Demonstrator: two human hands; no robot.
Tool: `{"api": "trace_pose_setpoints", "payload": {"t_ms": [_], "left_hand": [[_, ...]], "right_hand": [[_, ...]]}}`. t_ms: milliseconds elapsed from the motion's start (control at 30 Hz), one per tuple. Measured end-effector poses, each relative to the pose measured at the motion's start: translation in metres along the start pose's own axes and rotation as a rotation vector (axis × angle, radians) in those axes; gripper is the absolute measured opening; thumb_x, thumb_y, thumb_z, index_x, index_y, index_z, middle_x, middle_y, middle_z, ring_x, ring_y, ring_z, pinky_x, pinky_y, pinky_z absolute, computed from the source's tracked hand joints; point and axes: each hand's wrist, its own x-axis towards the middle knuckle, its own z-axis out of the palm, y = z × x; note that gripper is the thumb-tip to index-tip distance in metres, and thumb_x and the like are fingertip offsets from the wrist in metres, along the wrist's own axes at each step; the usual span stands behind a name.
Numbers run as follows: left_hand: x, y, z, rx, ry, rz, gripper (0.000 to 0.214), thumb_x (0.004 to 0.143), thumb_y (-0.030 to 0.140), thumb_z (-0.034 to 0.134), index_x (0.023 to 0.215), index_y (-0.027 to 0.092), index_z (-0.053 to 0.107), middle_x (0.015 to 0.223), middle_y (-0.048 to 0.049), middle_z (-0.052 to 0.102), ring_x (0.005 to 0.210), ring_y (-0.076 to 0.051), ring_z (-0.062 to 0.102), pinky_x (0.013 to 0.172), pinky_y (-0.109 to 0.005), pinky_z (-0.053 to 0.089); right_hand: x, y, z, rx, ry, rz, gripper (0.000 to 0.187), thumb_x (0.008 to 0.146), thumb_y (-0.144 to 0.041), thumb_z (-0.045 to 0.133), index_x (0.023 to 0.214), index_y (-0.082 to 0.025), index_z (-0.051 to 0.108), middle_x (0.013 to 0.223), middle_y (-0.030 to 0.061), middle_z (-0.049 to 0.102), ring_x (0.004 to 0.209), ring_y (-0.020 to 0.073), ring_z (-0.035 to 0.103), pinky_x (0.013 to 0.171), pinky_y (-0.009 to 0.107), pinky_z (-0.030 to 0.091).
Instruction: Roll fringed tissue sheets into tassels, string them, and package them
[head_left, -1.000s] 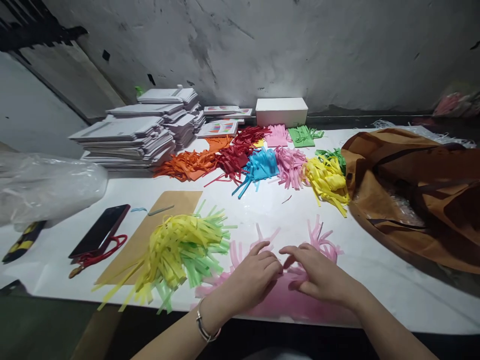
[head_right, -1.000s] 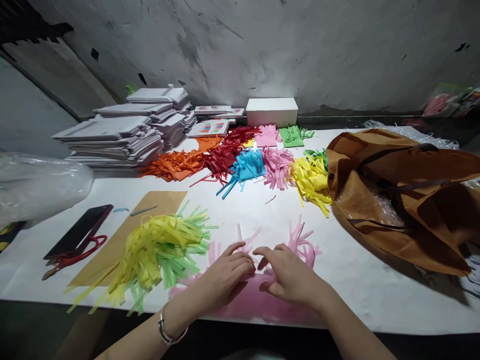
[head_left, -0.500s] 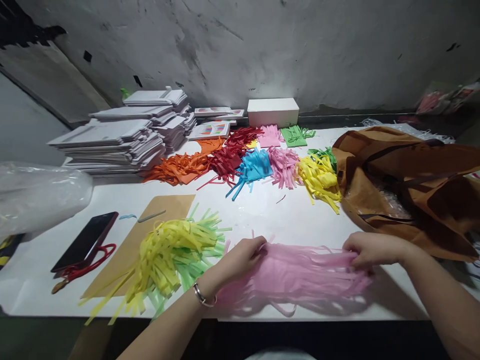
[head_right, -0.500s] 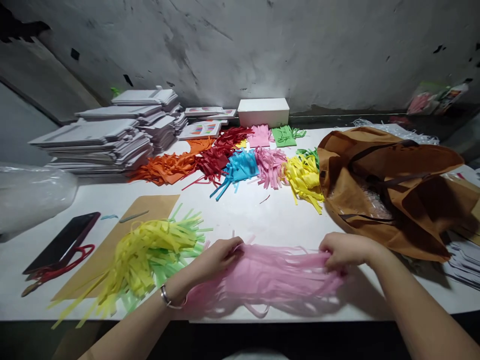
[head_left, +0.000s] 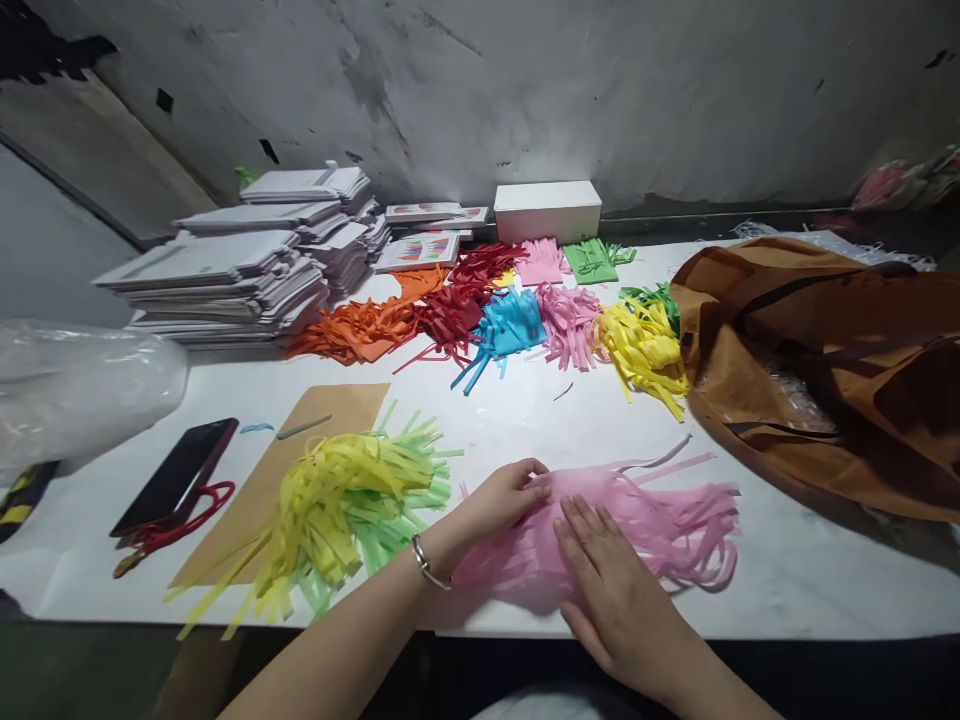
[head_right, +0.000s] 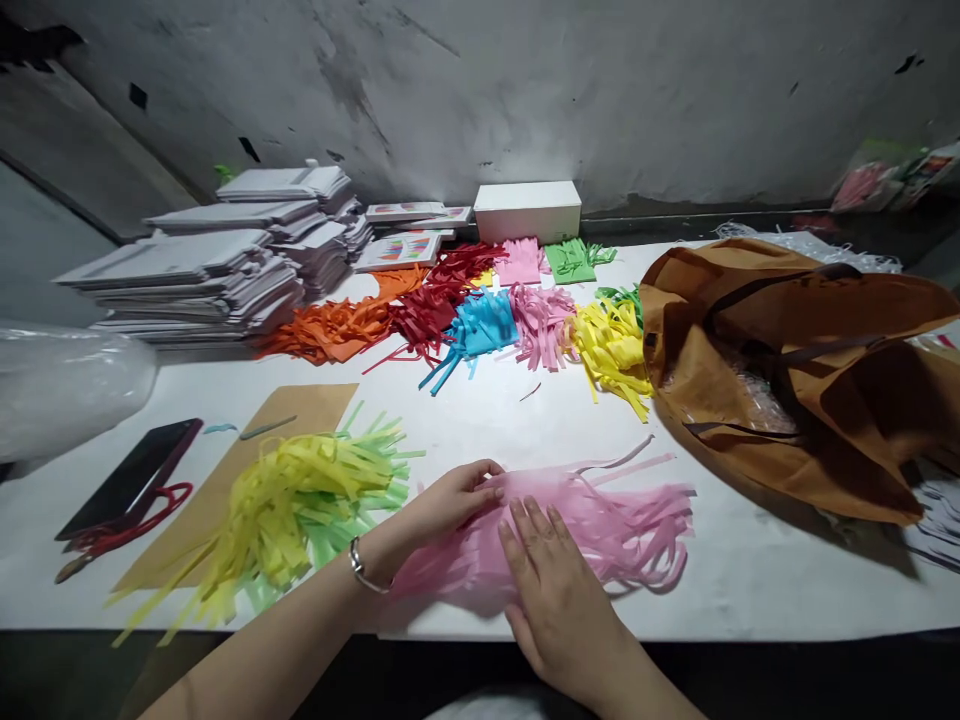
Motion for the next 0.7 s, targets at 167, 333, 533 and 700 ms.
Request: {"api": "trace_pose_setpoints", "payload": {"t_ms": [167, 333, 533, 700], "left_hand": [[0.000, -0.010, 0.000, -0.302, -0.053, -0.066, 0.036, 0.075, 0.046, 0.070, 0.092, 0.016, 0.059, 0.080, 0.0000, 0.061, 0.070, -0.015, 0.058, 0.066, -0.027, 0.046], [-0.003, -0.016, -0.001, -0.429, -0.066, -0.116, 0.038, 0.071, 0.043, 0.076, 0.091, 0.015, 0.060, 0.079, -0.0006, 0.060, 0.068, -0.015, 0.057, 0.066, -0.028, 0.046], [-0.007, -0.018, -0.004, -0.415, -0.061, -0.146, 0.038, 0.070, 0.043, 0.076, 0.090, 0.015, 0.060, 0.074, 0.0008, 0.059, 0.065, -0.014, 0.056, 0.063, -0.027, 0.044], [-0.005, -0.017, -0.003, -0.301, -0.057, -0.127, 0.036, 0.072, 0.045, 0.072, 0.090, 0.016, 0.060, 0.076, 0.0002, 0.060, 0.067, -0.015, 0.057, 0.062, -0.027, 0.043]], "right_hand": [[0.002, 0.002, 0.013, -0.031, 0.173, 0.172, 0.088, 0.081, -0.012, 0.052, 0.159, -0.007, 0.010, 0.156, 0.0199, 0.039, 0.149, 0.0342, 0.028, 0.117, 0.065, 0.027], [-0.009, 0.019, 0.011, -0.232, 0.206, 0.426, 0.098, 0.067, 0.003, 0.045, 0.158, -0.015, 0.012, 0.149, 0.0180, 0.050, 0.140, 0.0353, 0.044, 0.116, 0.072, 0.014], [-0.075, 0.085, -0.014, -0.435, 0.193, 0.643, 0.054, 0.080, -0.008, 0.050, 0.134, -0.014, 0.051, 0.139, 0.0216, 0.058, 0.127, 0.0393, 0.056, 0.113, 0.076, 0.013], [-0.113, 0.112, -0.053, -0.599, 0.364, 0.942, 0.047, 0.091, -0.021, 0.046, 0.135, -0.010, 0.055, 0.146, 0.0267, 0.048, 0.130, 0.0478, 0.050, 0.105, 0.079, 0.028]]}}
